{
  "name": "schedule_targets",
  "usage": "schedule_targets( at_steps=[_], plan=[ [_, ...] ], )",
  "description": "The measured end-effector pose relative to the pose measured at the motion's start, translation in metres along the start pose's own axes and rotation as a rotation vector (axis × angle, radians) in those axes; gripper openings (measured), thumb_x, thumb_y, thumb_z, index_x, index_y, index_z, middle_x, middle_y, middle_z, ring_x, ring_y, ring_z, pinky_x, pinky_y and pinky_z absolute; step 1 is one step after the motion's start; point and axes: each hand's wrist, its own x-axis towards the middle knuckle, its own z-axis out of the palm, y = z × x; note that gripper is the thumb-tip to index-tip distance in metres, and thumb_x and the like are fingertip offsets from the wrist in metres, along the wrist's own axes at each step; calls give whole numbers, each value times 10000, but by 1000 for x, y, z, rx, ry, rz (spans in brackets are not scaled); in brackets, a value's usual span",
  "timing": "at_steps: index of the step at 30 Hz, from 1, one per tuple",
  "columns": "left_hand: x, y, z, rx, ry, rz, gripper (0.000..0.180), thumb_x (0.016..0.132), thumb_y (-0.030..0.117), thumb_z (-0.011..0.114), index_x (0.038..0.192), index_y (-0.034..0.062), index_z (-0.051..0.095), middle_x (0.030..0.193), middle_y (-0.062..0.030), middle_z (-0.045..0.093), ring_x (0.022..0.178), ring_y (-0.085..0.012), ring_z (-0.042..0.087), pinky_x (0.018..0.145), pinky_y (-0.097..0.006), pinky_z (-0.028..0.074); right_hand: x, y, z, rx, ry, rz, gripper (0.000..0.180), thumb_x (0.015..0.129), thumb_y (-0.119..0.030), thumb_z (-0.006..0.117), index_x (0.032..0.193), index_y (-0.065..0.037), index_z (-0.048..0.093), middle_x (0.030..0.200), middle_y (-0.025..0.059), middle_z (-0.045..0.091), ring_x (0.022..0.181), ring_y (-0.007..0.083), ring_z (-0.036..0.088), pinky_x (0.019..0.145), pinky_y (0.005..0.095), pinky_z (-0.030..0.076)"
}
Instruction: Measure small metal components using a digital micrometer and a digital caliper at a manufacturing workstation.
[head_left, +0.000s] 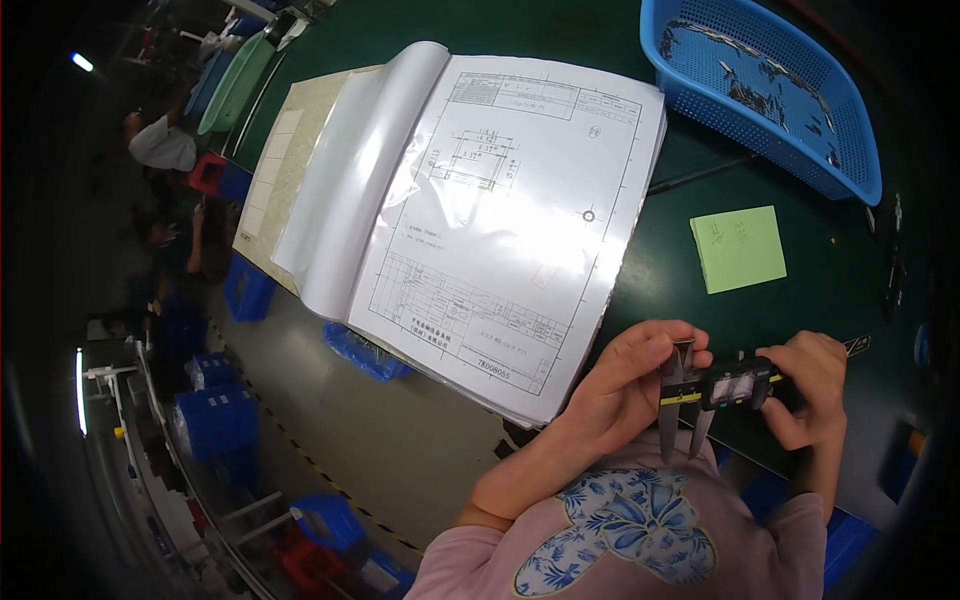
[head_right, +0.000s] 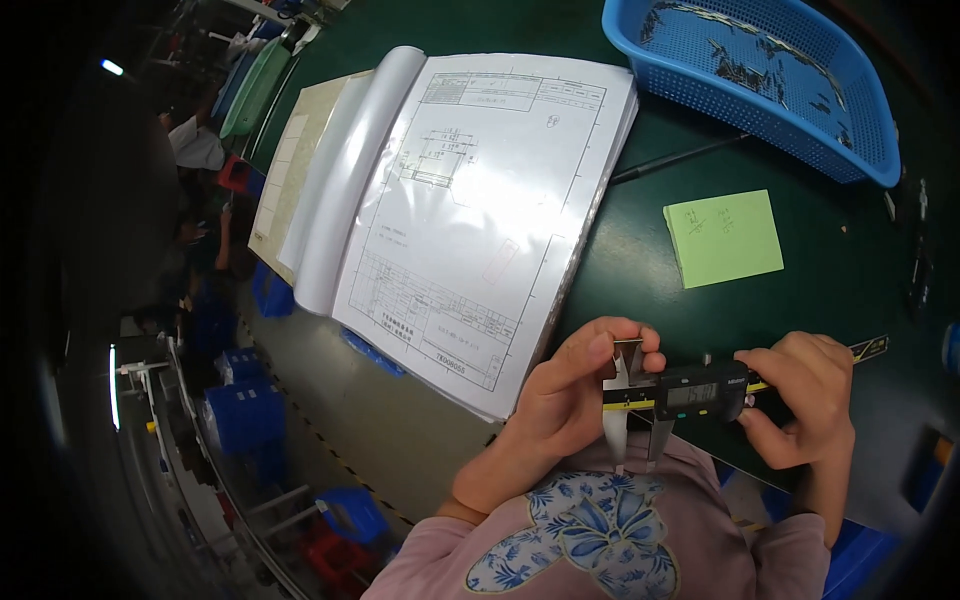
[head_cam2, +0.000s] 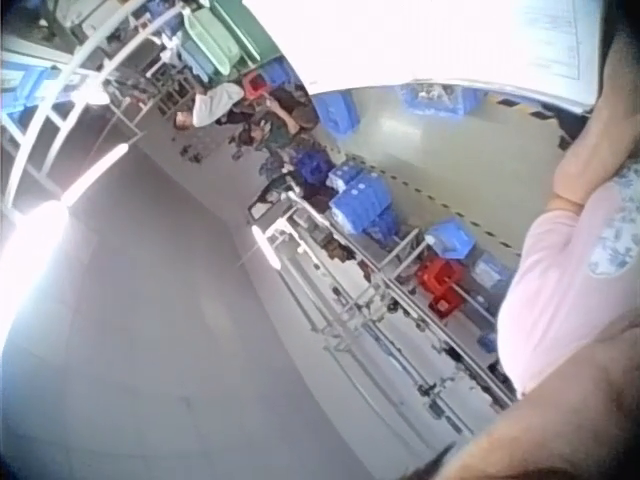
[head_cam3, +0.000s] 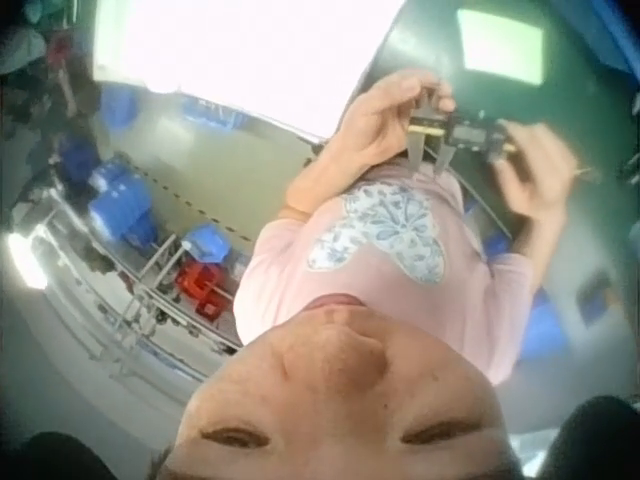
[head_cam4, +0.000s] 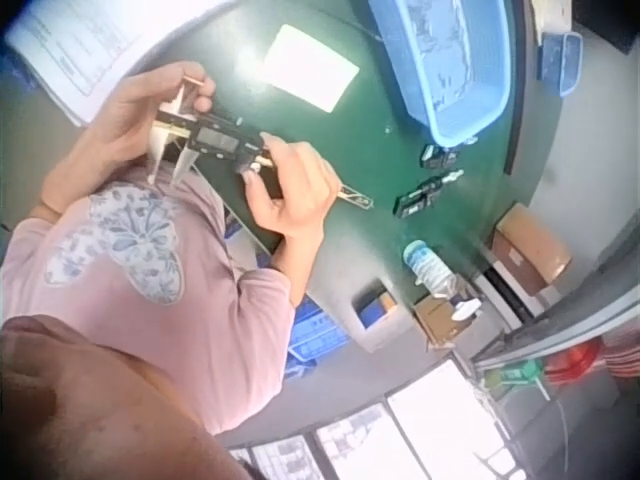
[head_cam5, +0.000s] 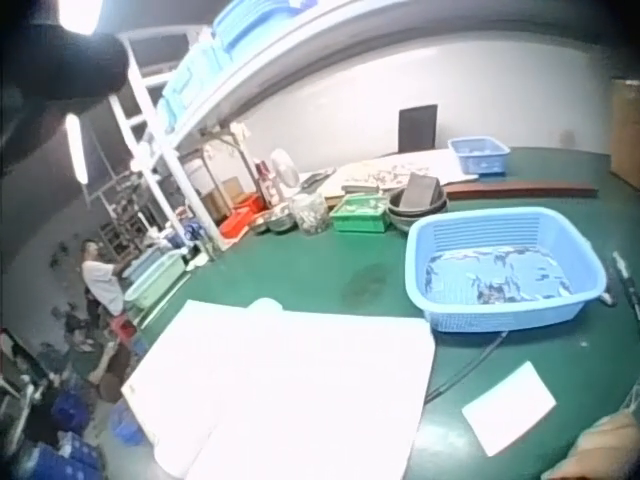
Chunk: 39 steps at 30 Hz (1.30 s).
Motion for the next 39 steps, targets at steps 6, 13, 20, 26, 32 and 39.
schedule_targets(
  at_steps=[6,13,20,26,32,39],
  plan=[
    [3,0,-3,-15,-38,-9,221,829,187,483,1001,48,476,1008,-107,485,960,-187,499,833,-327,421,3,3,3,-16,2,0,341,544,-273,574,750,-1,563,532,64,442,442,197,437,423,295,307],
    [3,-4,-5,-40,-40,-5,234,835,189,479,1024,52,476,1017,-104,488,962,-192,499,831,-324,422,0,4,3,-9,-3,9,337,590,-307,578,744,-8,562,537,60,451,445,194,441,425,293,308],
    [0,1,-6,-220,-123,28,224,845,124,465,1033,7,493,1044,-128,515,963,-212,515,838,-326,424,6,4,3,-88,79,-38,368,558,-366,661,657,-39,524,506,33,438,395,162,413,388,262,287],
    [1,5,-12,-257,-171,23,236,855,117,432,1052,4,495,1056,-135,511,984,-248,500,877,-354,388,7,-2,-1,-182,95,14,406,504,-397,693,574,-66,467,472,28,357,371,173,376,373,268,251],
    [-4,7,-12,-259,-150,52,238,857,114,422,1063,12,481,1072,-138,498,1002,-257,494,853,-376,412,4,-2,0,-134,134,38,391,492,-371,709,569,-78,461,474,21,343,368,177,363,365,275,248],
    [-3,5,-12,-204,-122,72,238,852,121,437,1058,12,482,1070,-133,495,1006,-251,492,846,-377,419,-2,-2,0,-167,112,48,389,488,-368,711,581,-76,470,480,20,352,373,176,365,370,269,246]
  ],
)
